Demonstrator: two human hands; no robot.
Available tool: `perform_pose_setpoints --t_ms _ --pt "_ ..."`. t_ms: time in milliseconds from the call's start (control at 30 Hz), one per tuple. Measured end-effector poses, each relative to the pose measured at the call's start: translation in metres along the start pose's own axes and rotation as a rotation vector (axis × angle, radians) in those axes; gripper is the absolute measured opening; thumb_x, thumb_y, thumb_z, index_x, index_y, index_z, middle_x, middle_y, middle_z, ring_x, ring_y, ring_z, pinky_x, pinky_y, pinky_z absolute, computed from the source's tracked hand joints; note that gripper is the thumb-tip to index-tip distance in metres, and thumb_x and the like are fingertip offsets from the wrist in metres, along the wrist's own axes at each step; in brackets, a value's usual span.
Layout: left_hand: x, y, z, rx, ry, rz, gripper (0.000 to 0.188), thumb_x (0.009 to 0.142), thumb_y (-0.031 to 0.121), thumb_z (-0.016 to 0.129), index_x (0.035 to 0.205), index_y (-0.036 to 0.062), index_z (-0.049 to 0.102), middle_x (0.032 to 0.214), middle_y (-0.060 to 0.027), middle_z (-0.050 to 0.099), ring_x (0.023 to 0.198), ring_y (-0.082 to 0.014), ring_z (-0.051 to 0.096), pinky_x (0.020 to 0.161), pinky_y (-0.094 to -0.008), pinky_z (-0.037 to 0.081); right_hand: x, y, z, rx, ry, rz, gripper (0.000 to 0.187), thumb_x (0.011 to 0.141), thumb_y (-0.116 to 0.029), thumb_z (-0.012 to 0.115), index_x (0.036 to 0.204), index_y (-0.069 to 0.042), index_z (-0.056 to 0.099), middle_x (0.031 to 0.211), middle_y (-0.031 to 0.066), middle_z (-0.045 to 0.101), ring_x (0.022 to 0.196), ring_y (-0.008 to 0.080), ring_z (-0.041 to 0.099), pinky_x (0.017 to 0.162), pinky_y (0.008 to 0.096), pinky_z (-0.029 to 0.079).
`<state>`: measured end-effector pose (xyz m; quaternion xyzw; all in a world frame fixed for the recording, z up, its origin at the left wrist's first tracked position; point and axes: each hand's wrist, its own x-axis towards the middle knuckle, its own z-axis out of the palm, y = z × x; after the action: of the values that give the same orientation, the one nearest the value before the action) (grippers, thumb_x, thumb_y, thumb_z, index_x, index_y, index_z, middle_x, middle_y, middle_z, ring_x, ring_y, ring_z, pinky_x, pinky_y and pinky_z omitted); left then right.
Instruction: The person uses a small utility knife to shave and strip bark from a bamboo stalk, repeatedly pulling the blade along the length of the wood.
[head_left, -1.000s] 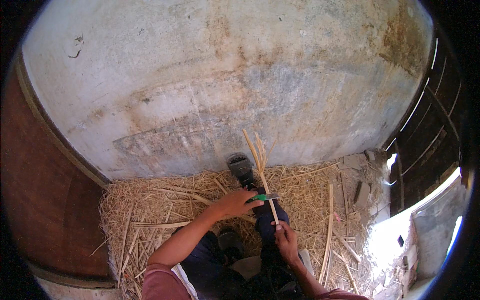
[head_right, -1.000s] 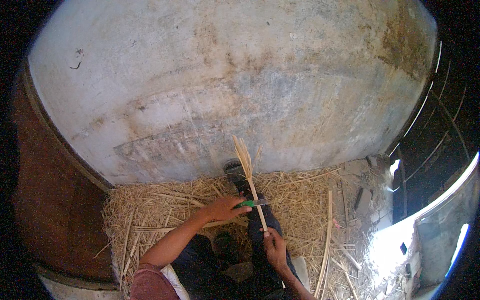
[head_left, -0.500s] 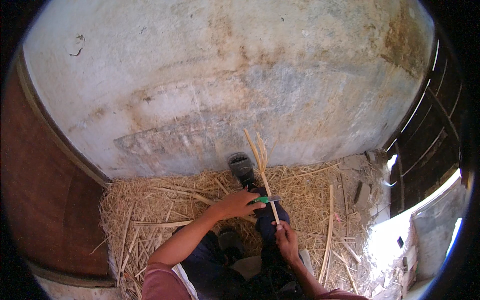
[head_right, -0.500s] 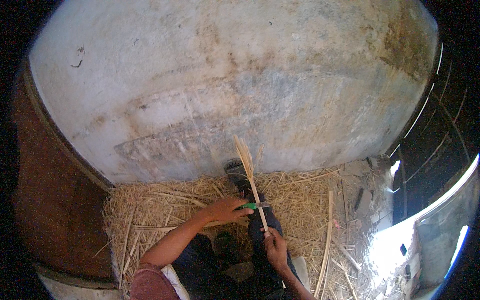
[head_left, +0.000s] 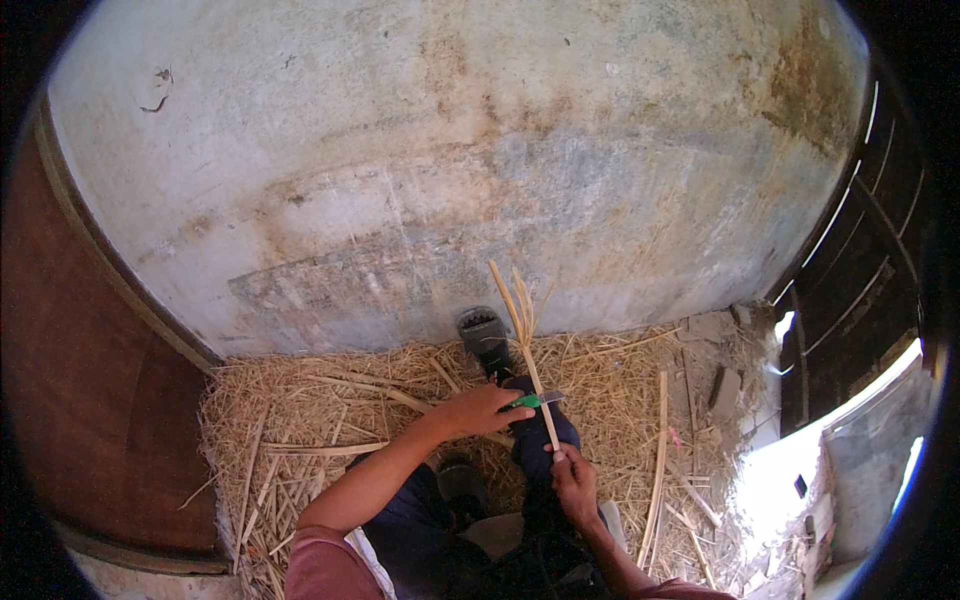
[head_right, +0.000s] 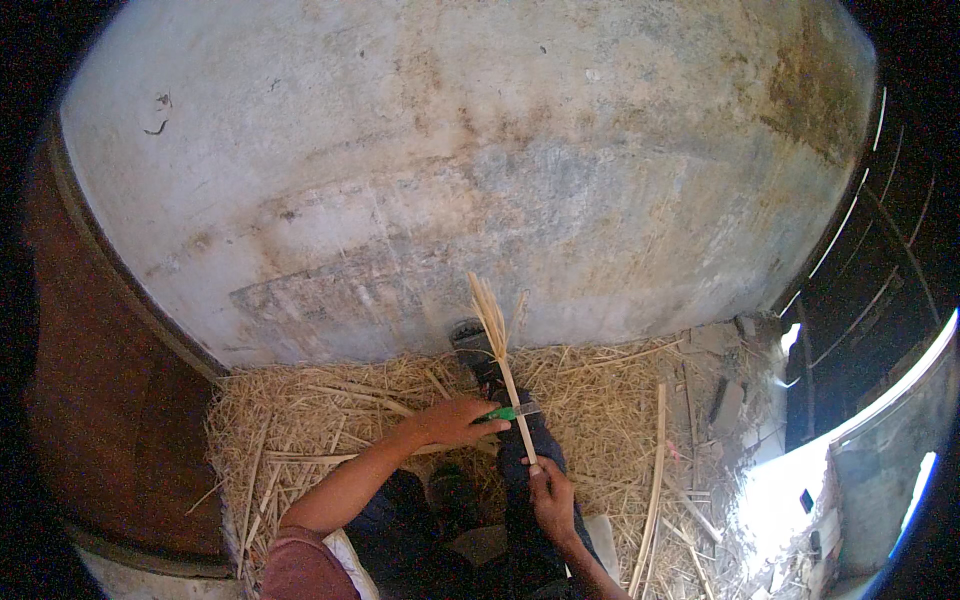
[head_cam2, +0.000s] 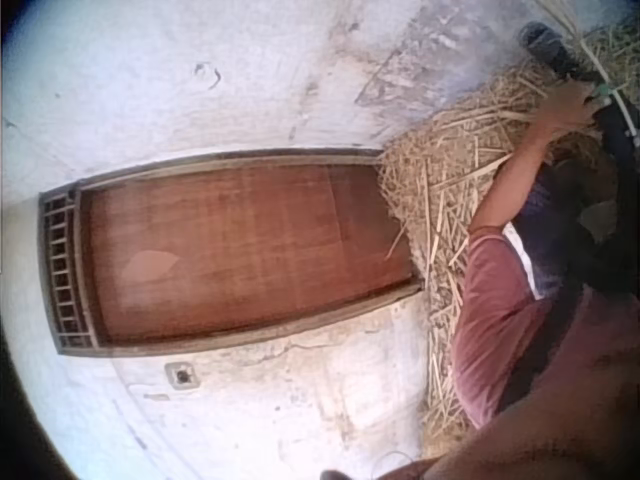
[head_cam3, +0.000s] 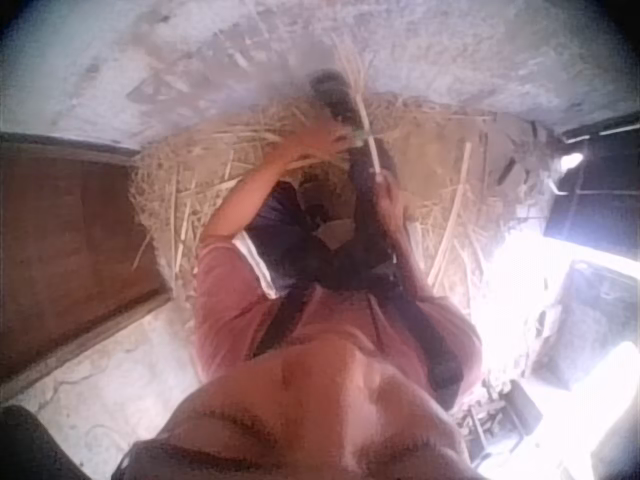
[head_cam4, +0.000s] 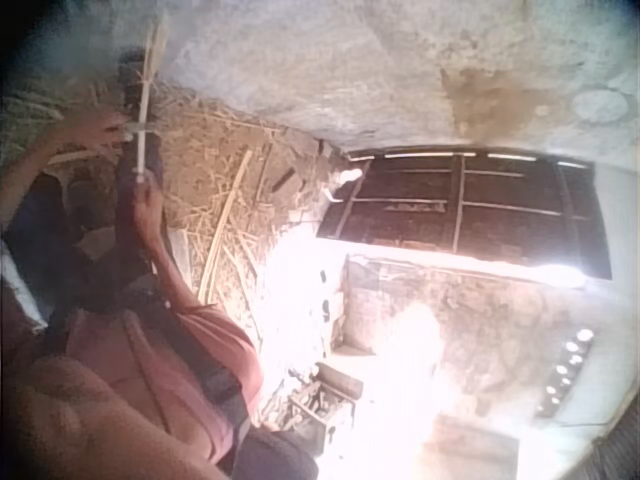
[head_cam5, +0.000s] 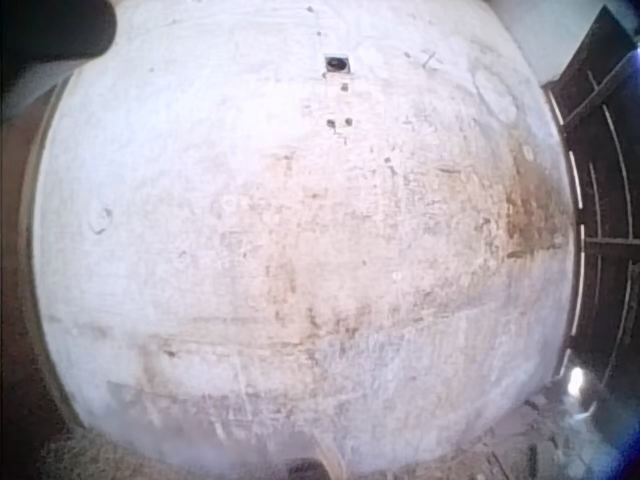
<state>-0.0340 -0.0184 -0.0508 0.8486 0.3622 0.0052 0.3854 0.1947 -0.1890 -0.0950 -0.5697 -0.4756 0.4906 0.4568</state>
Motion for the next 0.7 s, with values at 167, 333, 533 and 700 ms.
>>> perform_pose_setpoints --t_ms 167,333,533,700 --pt "-0.004 -0.001 -0.007 0.050 0.442 -0.041 0.070 0.108 0.063 0.046 0.118 -0.0031 0.067 0.078 -0.0222 0.066 0.070 -0.0377 0.067 0.067 -0.0542 0.051 0.002 0.009 -0.003 -0.009 -0.012 -0.036 0.026 0.111 -0.022 0.053 0.122 -0.004 0.068 0.075 -0.0055 0.048 0.062 0.0056 0.044 0.057 0.0252 0.037" --pt "-0.010 0.009 -0.018 0.087 0.378 -0.074 0.070 0.108 0.064 0.045 0.114 -0.0019 0.066 0.072 -0.0206 0.063 0.065 -0.0374 0.065 0.065 -0.0533 0.050 0.001 0.010 -0.002 -0.014 -0.002 -0.033 0.026 0.111 -0.022 0.053 0.121 -0.004 0.068 0.075 -0.0054 0.049 0.062 0.0058 0.044 0.056 0.0251 0.037" --pt "-0.005 0.025 -0.005 -0.020 0.037 -0.044 0.082 0.104 0.073 0.044 0.140 0.0009 0.060 0.103 -0.0232 0.071 0.094 -0.0387 0.070 0.083 -0.0540 0.053 0.001 0.006 -0.002 -0.022 0.015 -0.012 0.026 0.111 -0.022 0.052 0.121 -0.005 0.069 0.068 -0.0030 0.049 0.060 0.0082 0.045 0.056 0.0297 0.037" --pt "0.007 0.011 0.013 -0.220 0.388 0.061 0.071 0.102 0.069 0.055 0.129 0.0053 0.068 0.097 -0.0160 0.069 0.090 -0.0319 0.068 0.080 -0.0495 0.051 0.000 0.004 0.000 -0.043 -0.010 -0.026 0.024 0.110 -0.018 0.051 0.122 -0.005 0.068 0.071 -0.0061 0.046 0.060 0.0058 0.043 0.054 0.0261 0.035"
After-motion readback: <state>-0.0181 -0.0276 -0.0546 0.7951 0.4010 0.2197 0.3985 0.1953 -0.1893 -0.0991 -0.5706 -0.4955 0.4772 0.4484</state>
